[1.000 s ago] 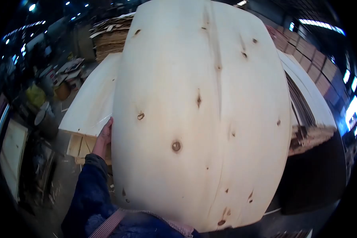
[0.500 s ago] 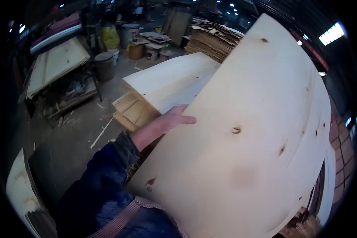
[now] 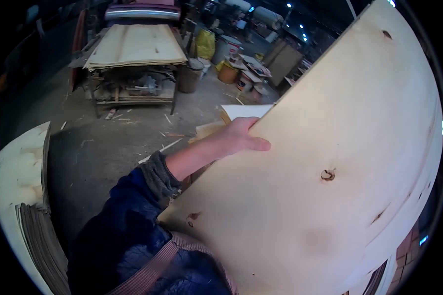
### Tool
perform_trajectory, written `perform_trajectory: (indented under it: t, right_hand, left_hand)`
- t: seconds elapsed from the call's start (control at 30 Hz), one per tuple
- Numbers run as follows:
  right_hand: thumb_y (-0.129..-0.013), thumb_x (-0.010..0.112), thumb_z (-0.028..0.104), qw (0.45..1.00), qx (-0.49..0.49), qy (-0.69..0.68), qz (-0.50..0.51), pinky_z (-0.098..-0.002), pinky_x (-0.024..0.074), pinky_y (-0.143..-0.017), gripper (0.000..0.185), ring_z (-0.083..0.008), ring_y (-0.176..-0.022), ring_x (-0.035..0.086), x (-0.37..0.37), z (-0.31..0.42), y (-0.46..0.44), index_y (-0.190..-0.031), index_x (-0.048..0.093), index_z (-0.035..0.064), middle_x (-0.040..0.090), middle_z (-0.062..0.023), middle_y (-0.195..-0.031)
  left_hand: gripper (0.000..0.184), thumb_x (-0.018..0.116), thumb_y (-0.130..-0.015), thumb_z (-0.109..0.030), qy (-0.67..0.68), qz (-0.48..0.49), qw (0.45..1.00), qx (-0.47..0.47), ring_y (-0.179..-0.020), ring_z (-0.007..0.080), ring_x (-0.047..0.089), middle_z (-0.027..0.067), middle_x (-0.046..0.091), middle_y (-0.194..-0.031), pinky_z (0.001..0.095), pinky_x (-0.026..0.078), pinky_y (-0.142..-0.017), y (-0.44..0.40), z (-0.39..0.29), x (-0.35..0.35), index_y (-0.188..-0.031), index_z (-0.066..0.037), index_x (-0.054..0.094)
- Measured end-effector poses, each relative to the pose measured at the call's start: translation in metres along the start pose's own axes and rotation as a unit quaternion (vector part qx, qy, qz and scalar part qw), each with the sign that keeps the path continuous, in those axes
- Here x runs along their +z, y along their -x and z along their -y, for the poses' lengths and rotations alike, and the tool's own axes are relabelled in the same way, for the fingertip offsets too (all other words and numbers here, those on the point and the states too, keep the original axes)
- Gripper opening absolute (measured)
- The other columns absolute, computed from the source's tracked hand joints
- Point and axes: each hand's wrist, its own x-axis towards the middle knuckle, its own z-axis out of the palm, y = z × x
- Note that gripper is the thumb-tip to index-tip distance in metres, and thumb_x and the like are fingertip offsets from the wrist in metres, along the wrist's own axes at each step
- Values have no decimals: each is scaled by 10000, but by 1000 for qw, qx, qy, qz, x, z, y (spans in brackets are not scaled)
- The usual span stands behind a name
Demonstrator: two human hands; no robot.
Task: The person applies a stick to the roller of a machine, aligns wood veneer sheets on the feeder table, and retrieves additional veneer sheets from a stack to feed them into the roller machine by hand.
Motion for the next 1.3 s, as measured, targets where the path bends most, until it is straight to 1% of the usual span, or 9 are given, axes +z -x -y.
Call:
perform_trajectory:
  t: [0.1,0.13,0.33,0.37,0.43,0.8,1.17,1.2,1.3]
  right_hand:
    - [-847,340,583,999,17,14,39,-431,274,-1010,709,-302,-1208,340,51,-29,0,-1335,270,74,342,-107,-1346]
    - [-846,340,583,999,13,12,51,-431,273,-1010,709,-302,-1208,339,52,-47,16,-1335,270,74,341,-107,-1346]
    - [-844,340,587,991,60,36,113,-431,273,-1010,713,-302,-1209,338,171,-85,-29,-1335,270,75,340,-108,-1347]
    - [-844,340,588,991,49,46,114,-431,272,-1010,714,-302,-1209,338,188,-104,23,-1335,270,75,340,-108,-1347]
    - [-843,340,589,988,63,63,129,-431,272,-1010,715,-302,-1210,337,228,-122,9,-1336,270,76,340,-108,-1347]
    - [-839,340,596,961,141,93,220,-431,270,-1011,722,-302,-1211,335,489,-259,-146,-1336,269,78,338,-108,-1349]
    - [-835,340,603,944,178,80,266,-431,269,-1012,729,-301,-1213,332,744,-402,-275,-1337,269,79,336,-109,-1350]
    - [-835,340,604,945,175,76,265,-431,269,-1012,729,-301,-1213,332,764,-412,-284,-1337,269,80,336,-109,-1350]
    - [-834,340,606,951,160,55,258,-431,268,-1012,731,-301,-1214,331,810,-434,-312,-1337,269,80,335,-109,-1350]
  left_hand:
    - [469,709,-689,-145,-2,-45,999,19,-817,126,555,88,595,-939,254,449,-753,36,-36,-71,-1070,48,515]
    - [460,708,-685,-137,-19,-56,998,35,-799,125,560,86,598,-928,253,455,-737,82,-52,-62,-1063,48,519]
    - [437,647,-710,-85,-101,-181,977,52,-842,126,555,89,581,-988,260,451,-743,97,-112,-191,-1098,54,503]
    - [437,647,-710,-85,-83,-168,980,67,-842,126,555,89,581,-988,260,451,-743,170,-159,-204,-1098,54,503]
    - [424,689,-688,-106,-53,-224,970,85,-800,125,565,89,601,-927,269,463,-715,178,-169,-257,-1053,46,537]
    - [436,664,-710,-109,-102,-364,920,106,-843,149,573,95,596,-971,272,461,-750,187,-215,-519,-1084,59,516]
    - [424,629,-732,-95,-209,-548,809,-46,-781,187,605,129,606,-946,290,485,-710,141,-229,-830,-1105,58,500]
    - [402,622,-741,-98,-189,-536,822,-30,-772,196,609,133,608,-936,303,489,-704,139,-233,-854,-1095,54,509]
    - [384,617,-755,-124,-218,-560,794,-90,-795,203,609,134,605,-947,325,489,-706,133,-209,-1008,-1088,40,517]
